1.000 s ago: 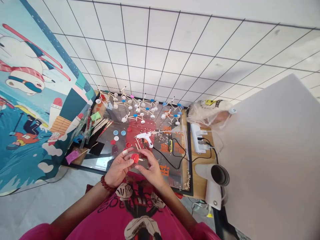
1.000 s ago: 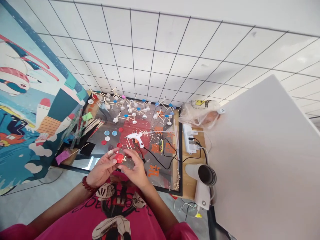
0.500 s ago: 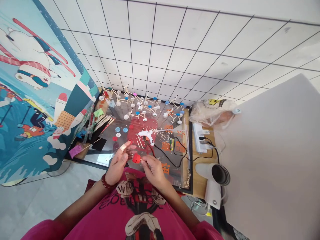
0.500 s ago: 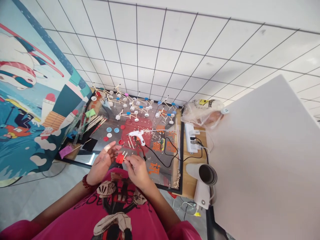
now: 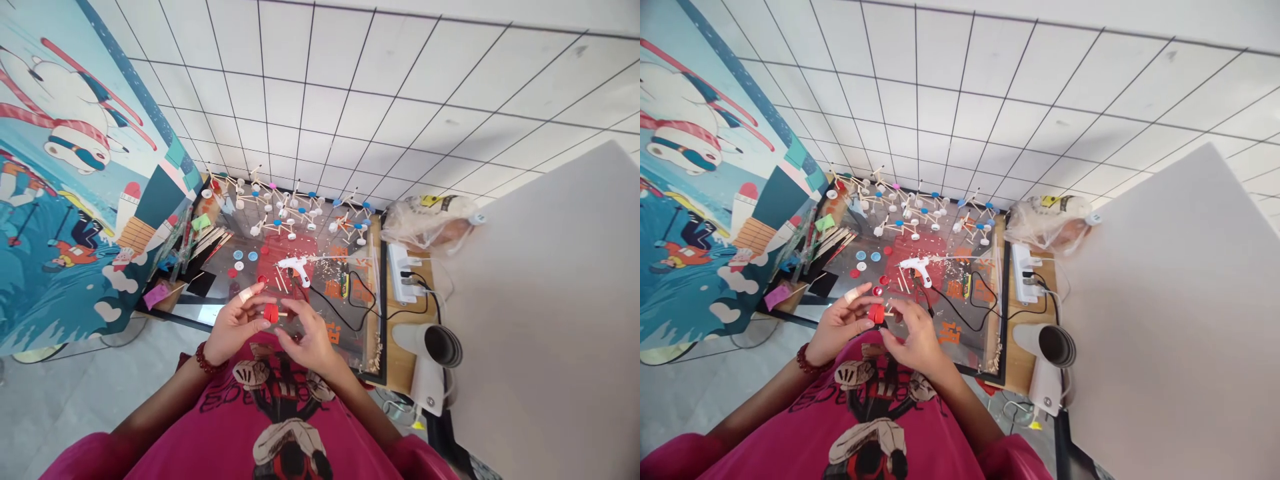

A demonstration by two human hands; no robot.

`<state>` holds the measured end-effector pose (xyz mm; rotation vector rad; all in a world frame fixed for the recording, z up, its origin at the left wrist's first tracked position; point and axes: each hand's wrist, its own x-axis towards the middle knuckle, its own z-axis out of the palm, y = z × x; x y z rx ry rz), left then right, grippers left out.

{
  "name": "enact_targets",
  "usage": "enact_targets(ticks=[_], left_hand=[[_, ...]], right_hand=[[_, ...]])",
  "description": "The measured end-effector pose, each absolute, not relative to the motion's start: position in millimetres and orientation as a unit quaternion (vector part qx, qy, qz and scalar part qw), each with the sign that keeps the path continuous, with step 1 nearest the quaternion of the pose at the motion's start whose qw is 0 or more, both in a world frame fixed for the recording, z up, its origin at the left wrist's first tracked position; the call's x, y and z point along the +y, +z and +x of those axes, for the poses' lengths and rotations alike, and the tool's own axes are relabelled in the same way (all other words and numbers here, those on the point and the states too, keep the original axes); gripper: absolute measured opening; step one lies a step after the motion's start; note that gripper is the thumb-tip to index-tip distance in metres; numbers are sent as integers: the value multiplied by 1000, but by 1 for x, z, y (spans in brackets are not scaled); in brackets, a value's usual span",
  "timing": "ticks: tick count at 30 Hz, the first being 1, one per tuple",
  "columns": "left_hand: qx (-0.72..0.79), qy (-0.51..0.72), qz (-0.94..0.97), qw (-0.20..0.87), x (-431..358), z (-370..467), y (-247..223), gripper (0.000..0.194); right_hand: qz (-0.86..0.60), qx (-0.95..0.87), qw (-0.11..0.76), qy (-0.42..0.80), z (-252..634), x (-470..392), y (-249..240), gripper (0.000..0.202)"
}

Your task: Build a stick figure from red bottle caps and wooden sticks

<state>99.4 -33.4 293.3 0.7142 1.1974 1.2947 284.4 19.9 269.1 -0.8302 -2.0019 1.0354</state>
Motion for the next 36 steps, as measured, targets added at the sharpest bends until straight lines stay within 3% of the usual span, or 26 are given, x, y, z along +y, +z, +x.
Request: enact_targets(ticks=[2, 14, 21, 28, 36], left_hand=[[508, 554, 292, 592, -35, 100, 292, 66], [557, 547, 249, 573, -41, 114, 292, 76], [514, 582, 263, 573, -45, 113, 290, 65], [490, 606, 209, 591, -39, 111, 289, 58], [547, 558, 314, 540, -41, 117, 287, 67]], right_hand=[[-298, -785, 363, 403, 285, 20, 269, 54], [-298, -791, 395, 360, 284, 15, 262, 35], [-323, -778, 390, 372, 281, 17, 267, 21], [-335, -782, 423, 312, 277, 19, 265, 31], [-333, -766, 408, 367, 275, 17, 262, 41]])
